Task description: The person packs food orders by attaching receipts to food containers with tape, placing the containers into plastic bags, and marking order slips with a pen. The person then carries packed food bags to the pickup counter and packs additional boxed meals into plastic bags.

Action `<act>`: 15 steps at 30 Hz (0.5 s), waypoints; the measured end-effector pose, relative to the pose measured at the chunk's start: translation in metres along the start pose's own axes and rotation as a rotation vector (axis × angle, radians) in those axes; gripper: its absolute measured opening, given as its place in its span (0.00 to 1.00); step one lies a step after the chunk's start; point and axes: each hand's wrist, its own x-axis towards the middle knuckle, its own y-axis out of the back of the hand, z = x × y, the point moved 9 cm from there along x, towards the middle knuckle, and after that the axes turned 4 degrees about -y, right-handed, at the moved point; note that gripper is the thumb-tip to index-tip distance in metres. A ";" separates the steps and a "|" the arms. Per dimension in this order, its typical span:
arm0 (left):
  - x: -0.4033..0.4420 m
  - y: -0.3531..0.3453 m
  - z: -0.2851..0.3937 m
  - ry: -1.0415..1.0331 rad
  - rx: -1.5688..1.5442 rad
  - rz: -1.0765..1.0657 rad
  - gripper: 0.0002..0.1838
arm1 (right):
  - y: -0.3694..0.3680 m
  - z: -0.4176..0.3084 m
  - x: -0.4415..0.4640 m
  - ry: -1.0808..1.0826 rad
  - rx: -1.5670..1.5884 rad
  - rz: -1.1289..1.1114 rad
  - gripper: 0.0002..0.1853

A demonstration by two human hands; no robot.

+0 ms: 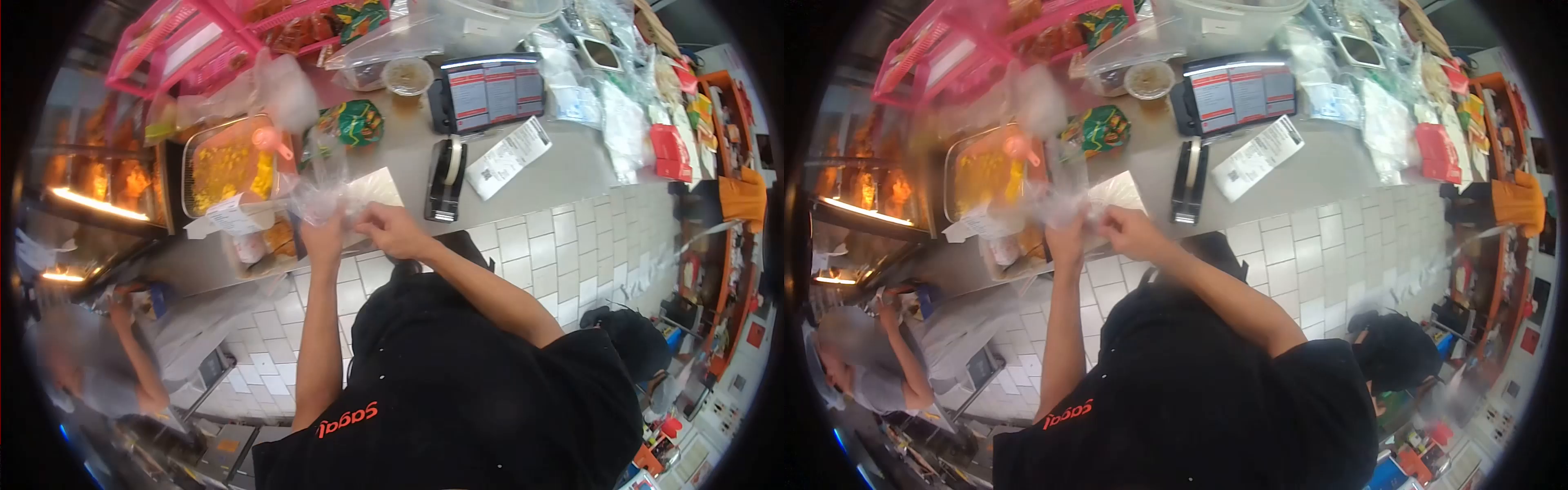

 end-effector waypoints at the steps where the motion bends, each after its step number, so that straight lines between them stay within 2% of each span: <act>1: 0.000 -0.001 -0.002 0.006 -0.003 0.000 0.30 | -0.002 -0.002 -0.002 0.033 -0.097 0.007 0.06; 5: 0.005 -0.004 0.004 -0.034 -0.014 0.020 0.31 | 0.019 -0.055 -0.033 0.153 -0.302 -0.218 0.08; 6: 0.004 0.002 0.013 -0.051 0.085 0.097 0.32 | 0.041 -0.081 -0.056 0.203 -0.368 -0.290 0.08; 7: 0.008 -0.006 0.008 0.017 0.071 -0.023 0.32 | 0.083 -0.086 -0.070 0.023 -0.319 -0.193 0.09; 8: 0.010 -0.009 0.003 0.086 0.061 -0.143 0.33 | 0.146 -0.073 -0.073 -0.069 -0.425 0.066 0.10; 9: 0.010 -0.015 0.005 0.149 0.054 -0.265 0.34 | 0.228 -0.041 -0.078 -0.100 -0.377 0.393 0.12; 10: 0.011 -0.008 0.026 0.181 0.488 -0.380 0.34 | 0.297 -0.020 -0.082 -0.166 -0.384 0.700 0.15; 11: 0.010 -0.007 0.049 0.220 0.586 -0.486 0.34 | 0.340 -0.017 -0.094 -0.194 -0.452 0.946 0.19; 13: -0.005 -0.011 0.076 0.315 0.781 -0.689 0.34 | 0.409 0.049 -0.073 -0.264 -0.752 1.086 0.26; 14: -0.011 -0.027 0.072 0.265 0.798 -0.767 0.34 | 0.422 0.069 -0.054 -0.322 -0.765 0.949 0.28; 15: -0.013 -0.051 0.085 0.180 0.701 -0.725 0.34 | 0.429 0.082 -0.036 -0.376 -0.774 0.811 0.31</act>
